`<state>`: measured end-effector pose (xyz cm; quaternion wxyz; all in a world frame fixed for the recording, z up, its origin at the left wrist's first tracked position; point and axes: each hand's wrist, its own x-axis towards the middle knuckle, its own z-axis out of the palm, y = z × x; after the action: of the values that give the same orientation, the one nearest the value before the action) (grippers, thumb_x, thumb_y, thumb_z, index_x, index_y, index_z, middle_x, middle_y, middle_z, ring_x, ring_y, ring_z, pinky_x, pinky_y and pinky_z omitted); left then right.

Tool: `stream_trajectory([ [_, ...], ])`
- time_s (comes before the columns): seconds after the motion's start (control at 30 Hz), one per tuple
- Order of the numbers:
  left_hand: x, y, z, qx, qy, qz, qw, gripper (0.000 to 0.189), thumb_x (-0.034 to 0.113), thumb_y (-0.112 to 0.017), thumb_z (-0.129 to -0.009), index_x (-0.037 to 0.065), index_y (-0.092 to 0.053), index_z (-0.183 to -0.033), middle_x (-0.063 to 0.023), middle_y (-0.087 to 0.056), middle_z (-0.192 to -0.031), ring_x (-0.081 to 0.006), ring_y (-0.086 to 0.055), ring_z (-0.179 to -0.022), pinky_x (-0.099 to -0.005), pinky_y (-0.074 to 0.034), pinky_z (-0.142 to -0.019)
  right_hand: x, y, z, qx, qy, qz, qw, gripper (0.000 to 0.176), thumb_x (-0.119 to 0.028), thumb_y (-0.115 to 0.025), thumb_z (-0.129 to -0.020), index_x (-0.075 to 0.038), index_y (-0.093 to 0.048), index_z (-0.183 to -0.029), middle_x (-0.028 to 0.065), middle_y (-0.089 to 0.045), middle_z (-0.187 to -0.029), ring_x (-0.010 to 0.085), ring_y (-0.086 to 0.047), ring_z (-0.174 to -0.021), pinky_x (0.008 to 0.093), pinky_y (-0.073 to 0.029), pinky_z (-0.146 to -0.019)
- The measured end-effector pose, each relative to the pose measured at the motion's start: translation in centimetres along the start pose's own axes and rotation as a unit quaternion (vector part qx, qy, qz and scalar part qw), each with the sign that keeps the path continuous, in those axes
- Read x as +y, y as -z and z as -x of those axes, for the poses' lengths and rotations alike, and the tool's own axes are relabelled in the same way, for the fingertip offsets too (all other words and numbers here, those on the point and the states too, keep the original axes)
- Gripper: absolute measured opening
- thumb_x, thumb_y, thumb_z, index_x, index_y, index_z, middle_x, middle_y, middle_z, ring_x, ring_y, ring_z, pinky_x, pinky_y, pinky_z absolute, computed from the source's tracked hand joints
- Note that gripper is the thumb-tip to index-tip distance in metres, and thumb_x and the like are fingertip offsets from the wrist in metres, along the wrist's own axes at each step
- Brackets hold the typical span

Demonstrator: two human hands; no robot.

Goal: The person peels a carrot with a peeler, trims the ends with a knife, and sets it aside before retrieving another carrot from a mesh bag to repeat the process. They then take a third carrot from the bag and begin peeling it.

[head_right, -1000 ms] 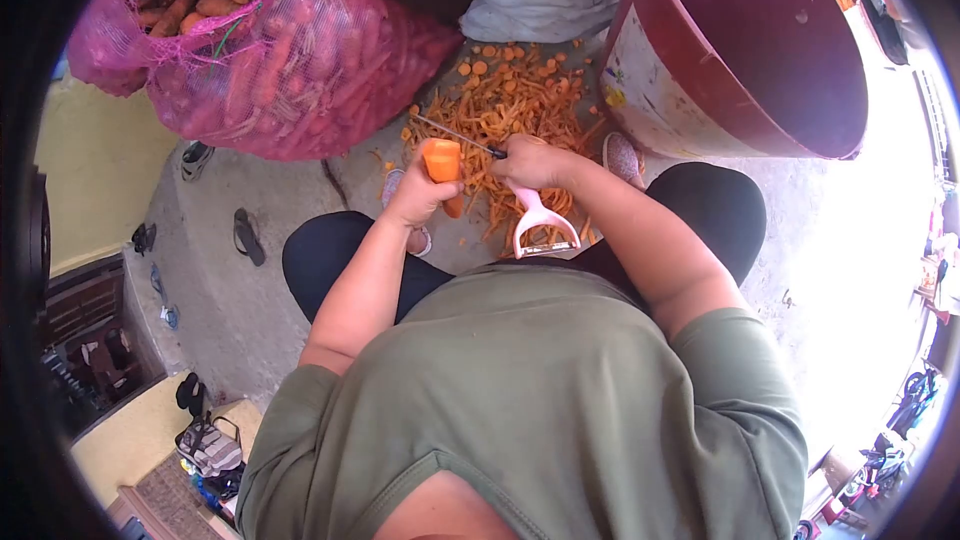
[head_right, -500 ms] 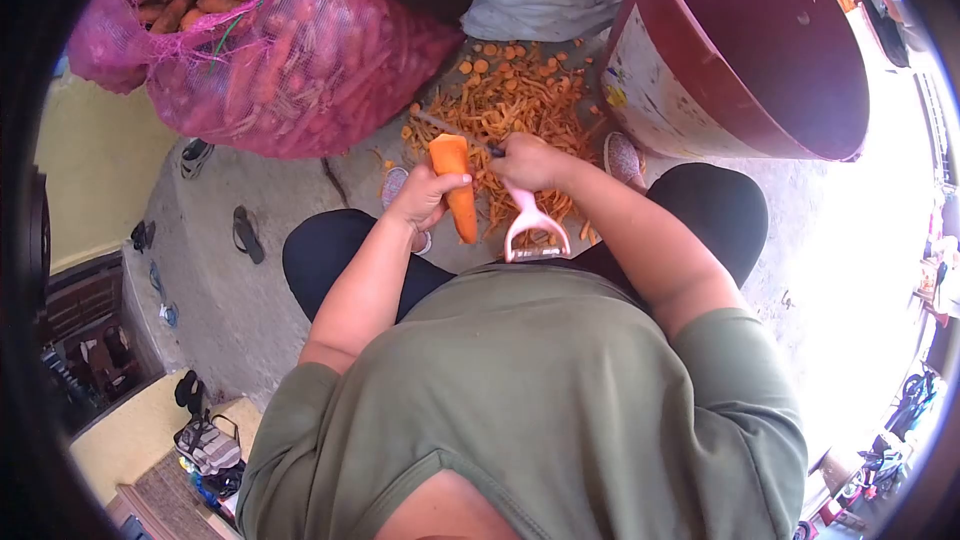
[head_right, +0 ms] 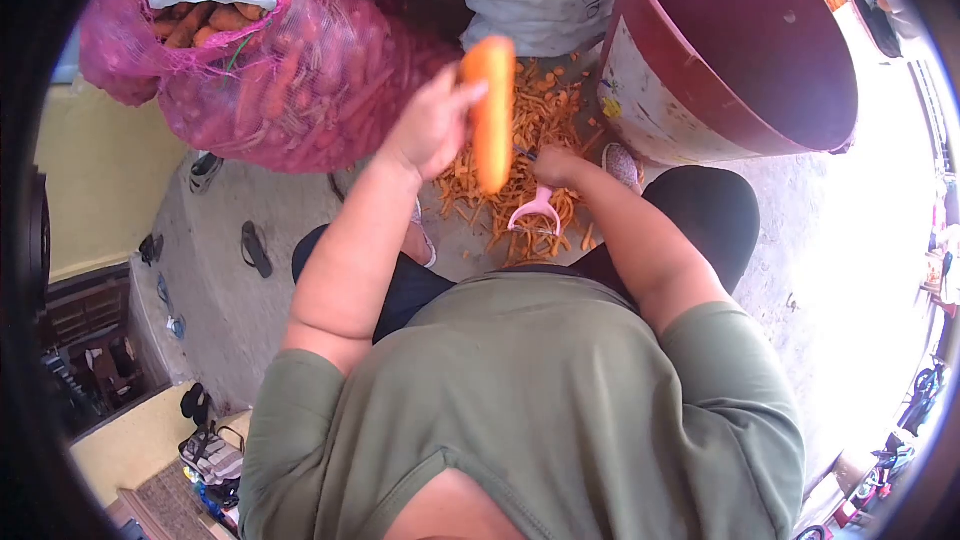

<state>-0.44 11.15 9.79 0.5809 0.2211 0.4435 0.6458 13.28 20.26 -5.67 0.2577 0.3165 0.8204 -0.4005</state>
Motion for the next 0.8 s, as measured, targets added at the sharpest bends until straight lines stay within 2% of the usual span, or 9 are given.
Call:
stream_trajectory([
  [0.07,4.8,-4.5,0.1,-0.107,-0.075,0.092,0.987,0.042,0.011,-0.046,-0.082,0.004,-0.028,-0.120,-0.0168,-0.043,-0.115,-0.0215,-0.047,-0.101,-0.0350,-0.040,-0.084,0.4,-0.4,0.0,0.006,-0.045,-0.181,0.982,0.030,-0.025,-0.052,-0.072,0.003,-0.056,-0.062,0.0126,-0.054,-0.054,0.0214,-0.050,-0.043,0.0341,-0.038,-0.040],
  [0.1,6.5,-5.9,0.4,-0.143,-0.103,0.078,0.981,0.037,0.013,-0.047,-0.082,0.003,-0.035,-0.116,-0.0155,-0.045,-0.114,-0.0201,-0.048,-0.100,-0.0327,-0.040,-0.082,-0.1,0.3,0.6,0.001,-0.067,-0.257,0.964,0.030,-0.026,-0.053,-0.073,-0.001,-0.054,-0.058,0.0084,-0.049,-0.050,0.0159,-0.042,-0.036,0.0307,-0.031,-0.035],
  [0.2,8.2,-6.3,1.6,-0.128,-0.131,-0.199,0.963,0.027,0.013,-0.049,-0.082,0.003,-0.046,-0.107,-0.0098,-0.052,-0.104,-0.0155,-0.050,-0.096,-0.0270,-0.040,-0.079,-1.7,2.3,2.3,0.093,-0.085,-0.421,0.898,0.034,-0.030,-0.054,-0.075,-0.001,-0.053,-0.058,0.0083,-0.050,-0.050,0.0156,-0.042,-0.037,0.0303,-0.031,-0.035],
  [0.23,6.8,-5.1,1.5,-0.082,-0.131,-0.265,0.952,0.020,0.014,-0.051,-0.081,0.003,-0.053,-0.098,-0.0043,-0.056,-0.094,-0.0099,-0.051,-0.089,-0.0207,-0.039,-0.074,-1.7,2.4,2.0,0.096,-0.073,-0.458,0.881,0.037,-0.034,-0.054,-0.077,-0.002,-0.053,-0.059,0.0070,-0.050,-0.051,0.0142,-0.041,-0.038,0.0292,-0.030,-0.035],
  [0.27,5.2,-3.6,1.4,-0.043,-0.061,-0.308,0.948,0.021,0.013,-0.054,-0.080,0.001,-0.053,-0.098,-0.0024,-0.056,-0.088,-0.0079,-0.050,-0.084,-0.0201,-0.040,-0.074,-1.8,2.5,2.0,0.117,-0.062,-0.466,0.875,0.037,-0.035,-0.054,-0.077,-0.002,-0.054,-0.060,0.0069,-0.050,-0.050,0.0140,-0.041,-0.037,0.0289,-0.030,-0.035],
  [0.37,-0.1,0.8,2.0,0.025,0.046,-0.486,0.872,0.045,0.024,-0.063,-0.074,-0.002,-0.046,-0.107,-0.0100,-0.053,-0.096,-0.0133,-0.052,-0.084,-0.0258,-0.043,-0.073,-3.7,3.2,3.5,0.177,-0.057,-0.462,0.867,0.040,-0.038,-0.051,-0.079,-0.002,-0.054,-0.063,0.0064,-0.049,-0.050,0.0133,-0.040,-0.036,0.0286,-0.030,-0.034],
  [0.47,-4.8,3.3,2.9,0.041,0.079,-0.450,0.889,0.052,0.026,-0.065,-0.072,-0.002,-0.044,-0.110,-0.0103,-0.055,-0.093,-0.0128,-0.053,-0.079,-0.0250,-0.045,-0.062,-3.5,1.8,1.9,0.185,-0.026,-0.535,0.824,0.039,-0.038,-0.051,-0.079,-0.002,-0.053,-0.064,0.0053,-0.048,-0.050,0.0124,-0.040,-0.038,0.0287,-0.029,-0.035],
  [0.57,-4.4,2.0,4.3,0.041,0.124,-0.362,0.923,0.035,0.019,-0.064,-0.072,0.000,-0.054,-0.100,-0.0031,-0.058,-0.074,-0.0066,-0.050,-0.056,-0.0200,-0.039,-0.045,-4.8,2.5,3.1,0.130,-0.062,-0.525,0.839,0.034,-0.037,-0.049,-0.080,-0.003,-0.051,-0.073,0.0042,-0.047,-0.054,0.0120,-0.040,-0.040,0.0278,-0.030,-0.036],
  [0.8,-2.7,3.3,4.6,0.110,0.121,-0.274,0.948,0.014,0.008,-0.058,-0.073,-0.002,-0.058,-0.084,-0.0053,-0.059,-0.068,-0.0087,-0.055,-0.058,-0.0214,-0.041,-0.047,-5.4,2.2,3.9,0.068,0.003,-0.478,0.876,0.024,-0.029,-0.043,-0.083,-0.006,-0.045,-0.089,0.0034,-0.046,-0.062,0.0101,-0.037,-0.042,0.0257,-0.031,-0.036],
])
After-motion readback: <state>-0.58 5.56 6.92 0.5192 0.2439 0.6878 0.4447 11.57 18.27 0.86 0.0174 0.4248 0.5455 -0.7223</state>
